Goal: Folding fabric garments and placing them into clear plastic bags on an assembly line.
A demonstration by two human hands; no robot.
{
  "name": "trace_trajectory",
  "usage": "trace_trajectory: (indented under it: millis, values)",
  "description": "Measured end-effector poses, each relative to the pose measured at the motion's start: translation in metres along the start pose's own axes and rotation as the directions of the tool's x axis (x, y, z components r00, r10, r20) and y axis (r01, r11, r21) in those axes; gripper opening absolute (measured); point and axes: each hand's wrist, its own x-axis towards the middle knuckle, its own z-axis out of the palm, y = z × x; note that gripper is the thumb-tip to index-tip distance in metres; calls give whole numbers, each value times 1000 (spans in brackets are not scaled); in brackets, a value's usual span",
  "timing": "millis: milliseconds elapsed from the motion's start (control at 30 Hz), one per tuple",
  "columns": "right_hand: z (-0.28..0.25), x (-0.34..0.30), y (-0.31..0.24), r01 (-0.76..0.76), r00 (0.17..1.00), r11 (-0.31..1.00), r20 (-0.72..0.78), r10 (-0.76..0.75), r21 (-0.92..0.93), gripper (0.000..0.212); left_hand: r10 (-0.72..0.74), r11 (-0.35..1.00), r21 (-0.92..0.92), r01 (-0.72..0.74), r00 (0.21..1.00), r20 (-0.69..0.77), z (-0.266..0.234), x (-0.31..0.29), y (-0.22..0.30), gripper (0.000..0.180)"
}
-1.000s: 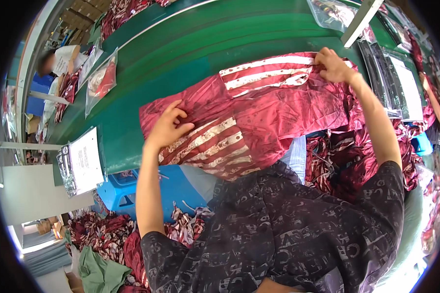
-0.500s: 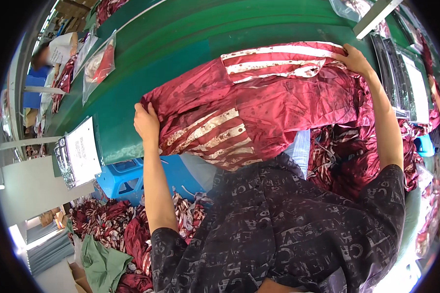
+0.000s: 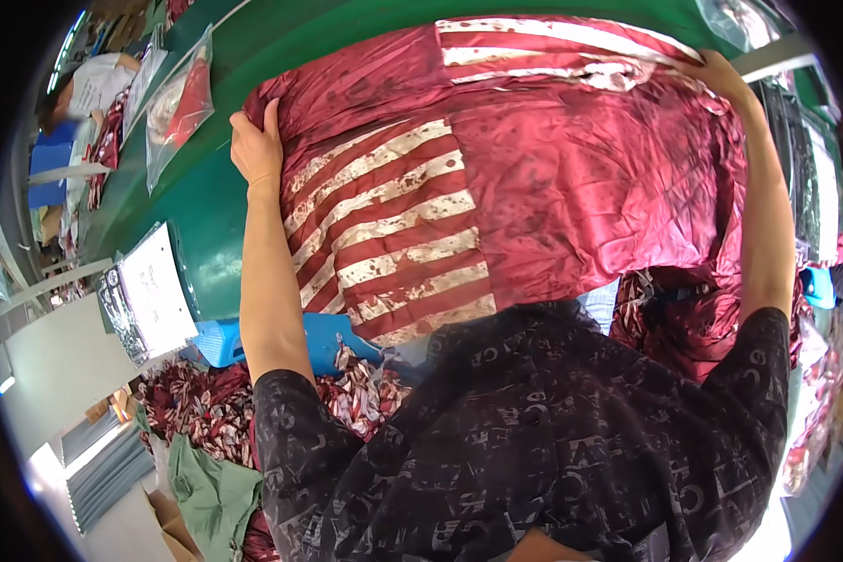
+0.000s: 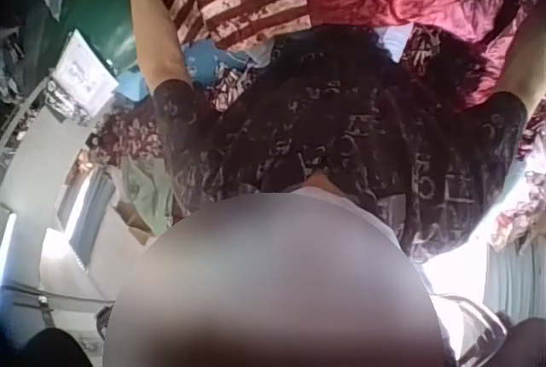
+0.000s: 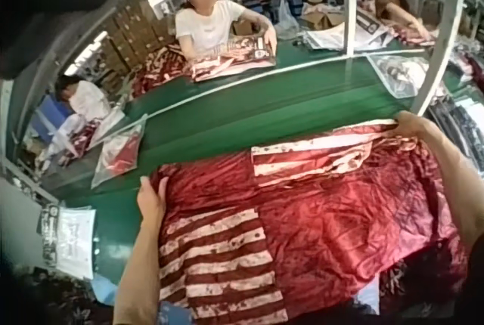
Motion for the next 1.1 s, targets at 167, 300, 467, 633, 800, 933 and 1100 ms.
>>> trace_trajectory:
  millis: [167, 300, 467, 633, 800, 933, 1100]
  values:
    - [-21, -14, -70, -225, 955, 970, 174, 239, -96, 35, -144, 989, 13, 145, 965, 220, -27, -3, -4, 58]
    - [-29, 26, 20, 102, 994, 987, -33, -106, -122, 57, -71, 967, -237, 95, 992, 109, -43, -2, -10, 61]
    - [-19, -7, -67, 66, 887, 800, -332, -322, -597, 57, -520, 654, -620, 432, 853, 45, -181, -91, -76, 44]
    - [66, -83, -316, 447, 865, 892, -224, -449, -59, 32, -715, -265, -786, 558, 433, 549, -224, -294, -34, 28]
    - [150, -92, -432, 832, 535, 533, -35, -844, -152, 35, 41, 516, -468, 717, 525, 850, -165, -348, 104, 60]
    - [212, -100, -502, 669, 661, 577, 19, -751, -469, 49, -190, 740, -463, 487, 813, 550, 21, -426, 124, 68]
    - [252, -81, -470, 523, 835, 756, 60, -546, -393, 61, -354, 469, -707, 530, 846, 399, -56, -339, -12, 80]
